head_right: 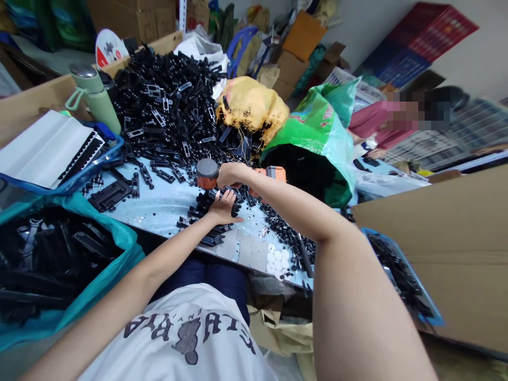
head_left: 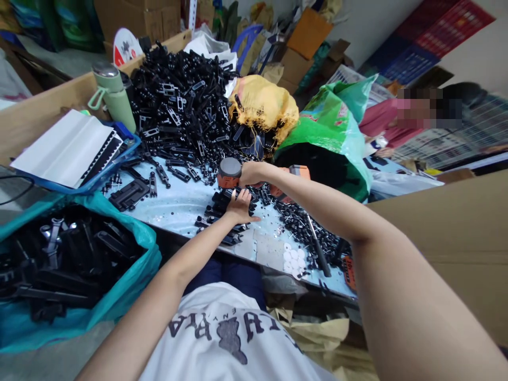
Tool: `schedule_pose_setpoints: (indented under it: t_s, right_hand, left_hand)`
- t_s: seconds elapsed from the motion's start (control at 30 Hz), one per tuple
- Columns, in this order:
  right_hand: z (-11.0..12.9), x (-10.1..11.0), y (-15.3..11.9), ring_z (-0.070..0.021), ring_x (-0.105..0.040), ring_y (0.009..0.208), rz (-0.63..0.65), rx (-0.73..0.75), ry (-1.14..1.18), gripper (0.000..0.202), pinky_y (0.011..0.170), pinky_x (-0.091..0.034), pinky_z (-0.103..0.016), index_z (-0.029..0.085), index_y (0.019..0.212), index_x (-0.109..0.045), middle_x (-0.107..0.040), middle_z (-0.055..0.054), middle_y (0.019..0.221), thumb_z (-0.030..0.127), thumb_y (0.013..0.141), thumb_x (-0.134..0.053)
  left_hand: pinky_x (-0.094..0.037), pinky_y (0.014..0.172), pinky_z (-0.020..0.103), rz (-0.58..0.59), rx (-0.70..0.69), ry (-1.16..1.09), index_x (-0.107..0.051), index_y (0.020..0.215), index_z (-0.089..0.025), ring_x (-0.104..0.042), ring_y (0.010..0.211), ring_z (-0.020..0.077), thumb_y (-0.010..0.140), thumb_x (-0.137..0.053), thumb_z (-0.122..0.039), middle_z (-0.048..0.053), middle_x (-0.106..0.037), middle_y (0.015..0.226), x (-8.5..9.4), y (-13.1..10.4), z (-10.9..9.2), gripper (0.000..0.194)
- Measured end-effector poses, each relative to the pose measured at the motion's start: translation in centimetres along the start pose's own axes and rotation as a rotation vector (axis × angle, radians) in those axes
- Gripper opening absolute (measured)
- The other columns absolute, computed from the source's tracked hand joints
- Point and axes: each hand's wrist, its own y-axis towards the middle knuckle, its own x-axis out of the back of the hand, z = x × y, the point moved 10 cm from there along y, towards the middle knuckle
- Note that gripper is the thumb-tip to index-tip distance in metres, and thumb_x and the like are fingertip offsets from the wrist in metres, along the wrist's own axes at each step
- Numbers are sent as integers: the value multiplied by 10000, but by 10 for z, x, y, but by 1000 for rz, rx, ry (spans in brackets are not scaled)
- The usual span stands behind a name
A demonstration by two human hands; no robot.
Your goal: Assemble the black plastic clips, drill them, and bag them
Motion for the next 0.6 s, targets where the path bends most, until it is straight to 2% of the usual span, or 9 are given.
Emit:
schedule_pose_setpoints:
  t_s: [0.13,0.27,0.43,0.6]
  right_hand:
    - [11,-1,-17,-184,-554,538,-45,21,-80,177,471,-392,-274,117,705,-656,-593,-62,572,260,602,-640]
    - [21,-7,-27,-163,-537,540,-25,44,-8,206,468,-384,-259,128,751,-659,-587,-34,585,252,587,-665]
    - [37,-12,-33,-164,-553,637,-37,76,37,250,537,-404,-238,86,777,-651,-584,-28,591,233,583,-706]
    - [48,-17,-53,-206,-596,766,-63,97,48,206,627,-434,-253,80,738,-650,-593,-45,590,258,642,-686]
  left_hand:
    - [-28,1130,459,-46,7,-42,-196,1408,-28,-21,1394,290,689,-254,-809,174,-125,1503,6,-34,-2,1063]
    - [-16,1136,436,-64,-20,-55,-218,1404,-40,-25,1396,269,712,-244,-799,167,-150,1500,-2,-66,-2,1027]
    - [-41,1131,448,-86,-69,-55,-263,1396,-98,-77,1394,250,730,-271,-781,139,-188,1496,-5,-71,-3,954]
    - [-147,1108,442,-162,-88,-34,-327,1368,-101,-235,1348,278,789,-268,-721,158,-319,1440,8,-75,-4,850]
